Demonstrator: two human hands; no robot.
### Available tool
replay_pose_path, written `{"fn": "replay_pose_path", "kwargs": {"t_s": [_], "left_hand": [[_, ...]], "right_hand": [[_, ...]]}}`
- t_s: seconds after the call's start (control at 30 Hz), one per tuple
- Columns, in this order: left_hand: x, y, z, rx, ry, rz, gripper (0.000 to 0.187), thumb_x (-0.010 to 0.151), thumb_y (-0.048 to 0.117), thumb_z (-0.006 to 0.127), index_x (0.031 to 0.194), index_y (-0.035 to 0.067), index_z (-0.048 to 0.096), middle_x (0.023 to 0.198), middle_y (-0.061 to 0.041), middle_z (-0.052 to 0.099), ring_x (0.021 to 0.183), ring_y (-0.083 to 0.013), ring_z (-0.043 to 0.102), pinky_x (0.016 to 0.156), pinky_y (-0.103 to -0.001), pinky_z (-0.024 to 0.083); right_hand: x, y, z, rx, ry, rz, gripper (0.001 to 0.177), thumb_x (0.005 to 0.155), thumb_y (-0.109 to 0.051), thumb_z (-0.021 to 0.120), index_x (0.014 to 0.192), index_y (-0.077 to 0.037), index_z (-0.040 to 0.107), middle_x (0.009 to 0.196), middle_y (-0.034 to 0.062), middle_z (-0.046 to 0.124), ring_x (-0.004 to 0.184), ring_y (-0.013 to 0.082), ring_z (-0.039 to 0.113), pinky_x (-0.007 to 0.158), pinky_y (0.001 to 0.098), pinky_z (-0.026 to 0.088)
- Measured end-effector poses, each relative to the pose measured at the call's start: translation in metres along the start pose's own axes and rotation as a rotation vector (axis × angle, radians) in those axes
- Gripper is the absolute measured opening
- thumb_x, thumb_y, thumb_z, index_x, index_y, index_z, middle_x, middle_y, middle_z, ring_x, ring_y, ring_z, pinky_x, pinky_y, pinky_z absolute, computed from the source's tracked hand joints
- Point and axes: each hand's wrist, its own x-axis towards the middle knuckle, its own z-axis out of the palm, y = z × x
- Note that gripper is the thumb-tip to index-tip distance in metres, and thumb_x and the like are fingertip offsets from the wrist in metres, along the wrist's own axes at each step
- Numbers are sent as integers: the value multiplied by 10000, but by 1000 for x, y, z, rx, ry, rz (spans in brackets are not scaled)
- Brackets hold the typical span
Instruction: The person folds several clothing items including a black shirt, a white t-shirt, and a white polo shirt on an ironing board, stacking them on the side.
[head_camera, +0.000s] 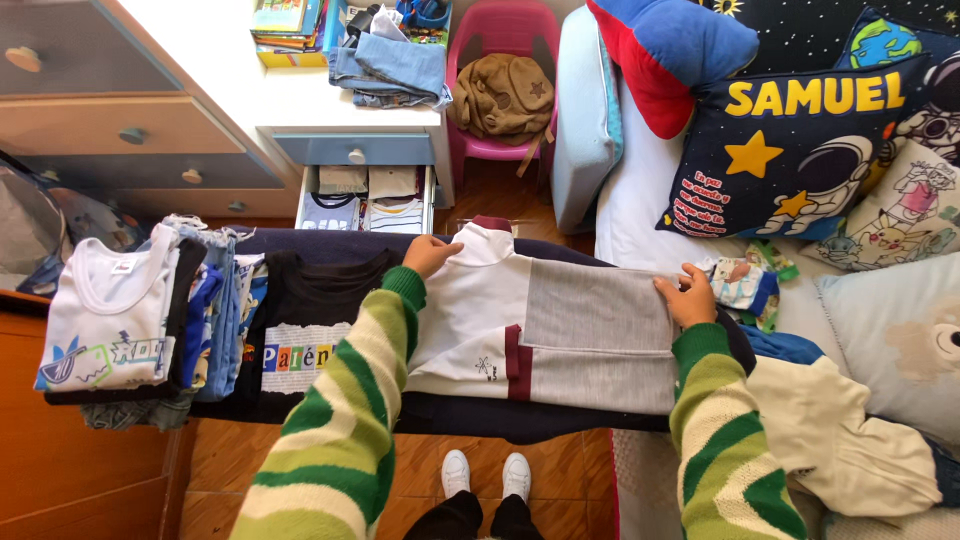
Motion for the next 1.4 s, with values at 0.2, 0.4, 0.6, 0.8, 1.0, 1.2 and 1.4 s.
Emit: {"fn": "replay_pose_path", "kwargs": {"t_s": [0.2, 0.4, 0.6, 0.8, 1.0, 1.2, 1.4], "left_hand": [[16, 39, 2, -483, -200, -127, 458, 710, 292, 960, 1055, 52, 778, 832, -171, 758, 760, -253, 767, 684, -401, 618], [-60, 87, -44, -807, -246, 48, 309, 680, 94, 936, 935, 77, 762, 799, -69, 772, 687, -146, 753, 663, -259, 597], [-146, 57, -92, -556, -168, 476, 205, 755, 80, 845, 950, 54, 787, 818, -73, 722, 794, -149, 655, 801, -324, 530], [-226, -62, -48, 320, -36, 622, 312, 762, 248, 734, 1064, 328, 721, 1077, 89, 746, 1103, -213, 662, 907, -461, 427], [-245, -51, -33, 393, 44, 485, 124, 821, 367, 707, 944, 372, 689, 1123, 130, 640, 1148, -148, 620, 1099, -462, 330], [-185, -76, -21, -72, 322, 325, 229, 911, 319, 715, 1090, 180, 682, 940, -86, 713, 955, -305, 710, 848, -427, 547], [-168, -30, -36, -82, 273, 177, 474, 856, 505, 796, 1145, 170, 627, 797, -82, 649, 941, -333, 710, 855, -455, 550]], "right_hand": [[-24, -29, -1, 594, 58, 4, 648, 785, -100, 902, 1362, -83, 609, 900, -18, 583, 841, 99, 625, 751, 213, 544], [-44, -56, -37, 684, -116, -2, 383, 823, -140, 890, 1177, -135, 747, 913, -50, 702, 866, 46, 687, 782, 204, 567], [-94, -45, -80, 597, -127, -239, 360, 872, 6, 795, 1217, -38, 699, 1012, 39, 692, 947, 96, 635, 896, 263, 545], [-149, 19, -58, 136, -59, -388, 292, 769, -65, 832, 970, -276, 818, 1181, -28, 703, 1153, 171, 656, 1060, 336, 482], [-174, 15, -50, -83, 149, -522, 320, 772, -112, 767, 994, -339, 798, 1214, -67, 645, 1193, 214, 626, 1119, 377, 461], [-187, 20, -57, -237, 304, -697, 307, 742, -63, 734, 928, -297, 807, 1216, -43, 659, 1223, 227, 636, 1109, 378, 498], [-187, -28, -33, -214, 349, -872, 344, 708, -78, 614, 984, -200, 779, 1328, 96, 654, 1272, 365, 607, 1093, 505, 451]]}}
